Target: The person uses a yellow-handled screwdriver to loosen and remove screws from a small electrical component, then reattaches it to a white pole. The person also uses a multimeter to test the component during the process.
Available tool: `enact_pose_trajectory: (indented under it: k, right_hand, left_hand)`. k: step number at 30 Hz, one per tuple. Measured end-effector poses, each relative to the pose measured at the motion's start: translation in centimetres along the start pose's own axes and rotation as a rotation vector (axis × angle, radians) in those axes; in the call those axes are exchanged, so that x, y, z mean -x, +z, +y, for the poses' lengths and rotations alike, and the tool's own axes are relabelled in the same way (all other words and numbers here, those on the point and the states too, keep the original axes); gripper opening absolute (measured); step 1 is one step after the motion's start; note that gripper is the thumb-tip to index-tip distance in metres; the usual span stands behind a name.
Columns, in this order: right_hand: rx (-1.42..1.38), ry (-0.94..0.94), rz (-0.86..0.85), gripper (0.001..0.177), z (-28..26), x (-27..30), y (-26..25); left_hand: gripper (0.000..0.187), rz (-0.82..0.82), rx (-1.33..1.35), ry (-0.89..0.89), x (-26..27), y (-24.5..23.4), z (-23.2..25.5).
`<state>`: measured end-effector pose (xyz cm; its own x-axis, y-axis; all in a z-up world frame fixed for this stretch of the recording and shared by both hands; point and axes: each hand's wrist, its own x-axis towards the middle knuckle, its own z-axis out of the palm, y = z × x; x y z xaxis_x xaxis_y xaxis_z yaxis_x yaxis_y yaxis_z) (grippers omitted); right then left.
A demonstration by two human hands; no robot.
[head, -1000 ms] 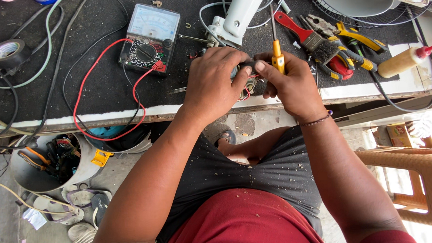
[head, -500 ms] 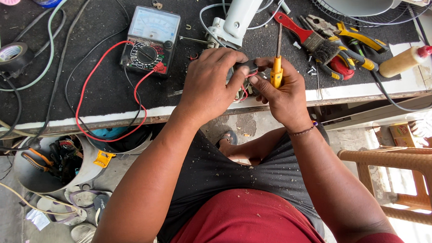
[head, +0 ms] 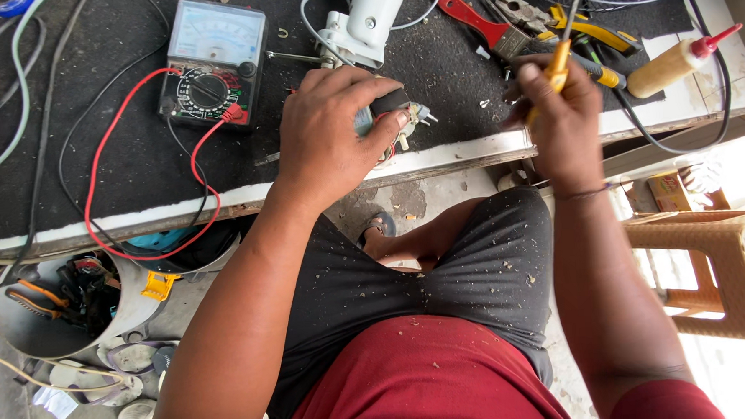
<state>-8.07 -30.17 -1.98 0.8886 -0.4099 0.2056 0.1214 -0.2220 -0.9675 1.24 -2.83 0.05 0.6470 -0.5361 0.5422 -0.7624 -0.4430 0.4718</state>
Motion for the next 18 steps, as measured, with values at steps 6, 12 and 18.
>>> enact_pose_trajectory:
  k: [6,12,18]
  right_hand:
    - [0.555,0.199,-0.069,0.014,-0.6,-1.0,-3.3]
    - [0.857,0.181,-0.124,0.026,0.4,-1.1,0.7]
    - [0.748,0.020,0.050,0.017,3.3,-3.1,-2.7]
  left_hand:
    - [0.026,0.014,0.020,0.007,0.1,0.1,-0.1]
    - [0.027,-0.142,0.017,-0.085,-0.7,-0.8,0.1]
    - [0.022,-0.082,-0.080,-0.017,-1.1,-0.2,0.5]
